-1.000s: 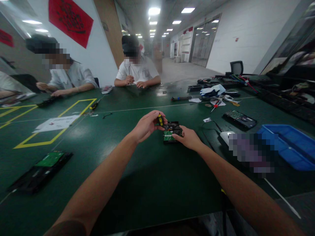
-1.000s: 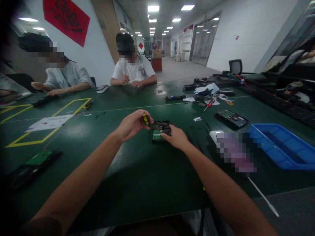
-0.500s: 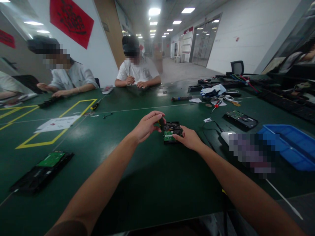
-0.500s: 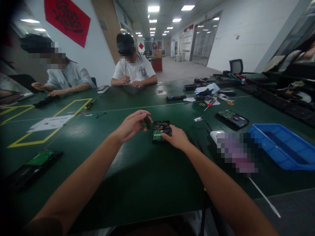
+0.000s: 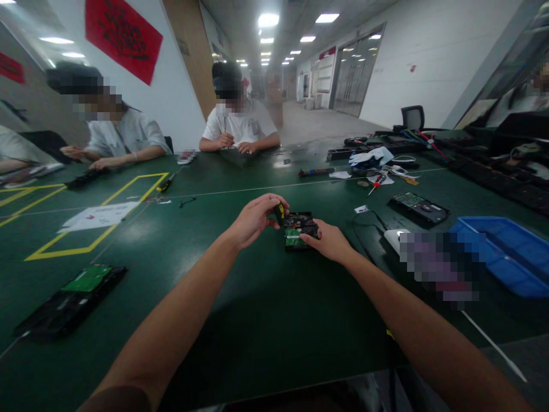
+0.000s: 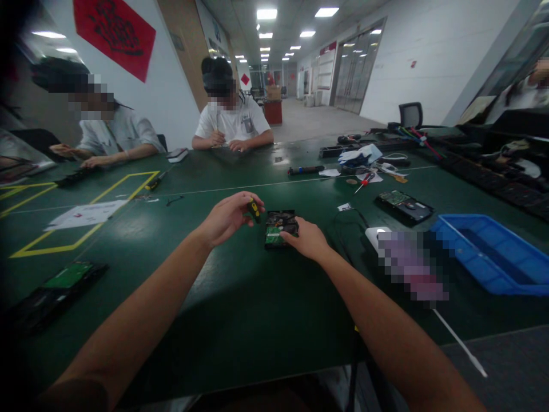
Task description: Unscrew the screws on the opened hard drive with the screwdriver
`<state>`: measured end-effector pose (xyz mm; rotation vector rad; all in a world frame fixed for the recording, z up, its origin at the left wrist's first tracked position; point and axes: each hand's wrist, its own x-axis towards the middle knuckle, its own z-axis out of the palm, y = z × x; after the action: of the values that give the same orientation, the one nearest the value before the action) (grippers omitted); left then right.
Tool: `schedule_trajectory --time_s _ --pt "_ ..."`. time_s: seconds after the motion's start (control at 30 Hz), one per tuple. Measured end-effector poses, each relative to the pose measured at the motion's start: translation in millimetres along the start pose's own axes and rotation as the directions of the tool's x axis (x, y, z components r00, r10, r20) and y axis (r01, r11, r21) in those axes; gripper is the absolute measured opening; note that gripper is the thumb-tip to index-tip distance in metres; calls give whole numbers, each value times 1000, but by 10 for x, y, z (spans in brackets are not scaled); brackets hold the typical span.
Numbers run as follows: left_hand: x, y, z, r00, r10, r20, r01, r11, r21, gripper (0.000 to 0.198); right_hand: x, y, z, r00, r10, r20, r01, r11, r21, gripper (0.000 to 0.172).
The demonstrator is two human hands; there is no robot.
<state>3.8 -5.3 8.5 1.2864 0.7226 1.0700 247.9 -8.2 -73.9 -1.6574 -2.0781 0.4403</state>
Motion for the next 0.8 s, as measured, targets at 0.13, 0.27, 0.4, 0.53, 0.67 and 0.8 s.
schedule_trajectory --time_s 0.13,0.27,0.4,0.53,0.67,0.8 --pt "4 -4 -9 999 -7 -36 8 999 37 23 -3 -9 -8 1000 4 3 -4 1000 -9 59" --pt "3 -1 -1 999 -9 -34 9 1000 6 23 0 -9 -11 1000 4 8 -3 1000 -11 60" --pt "-10 19 18 999 -21 -25 20 997 -71 20 8 1 -4 1000 -1 9 1 1000 -19 60" --pt "-13 19 27 1000 1 3 -1 993 -116 15 6 1 -2 1000 -1 4 1 1000 -19 60" --pt "-7 -5 37 1000 14 2 -14 994 -110 19 -2 -18 -17 1000 9 18 -9 1000 -13 59" --pt "-16 -14 45 999 36 -8 -37 998 -54 20 -10 -45 -34 999 30 29 -30 999 -16 60"
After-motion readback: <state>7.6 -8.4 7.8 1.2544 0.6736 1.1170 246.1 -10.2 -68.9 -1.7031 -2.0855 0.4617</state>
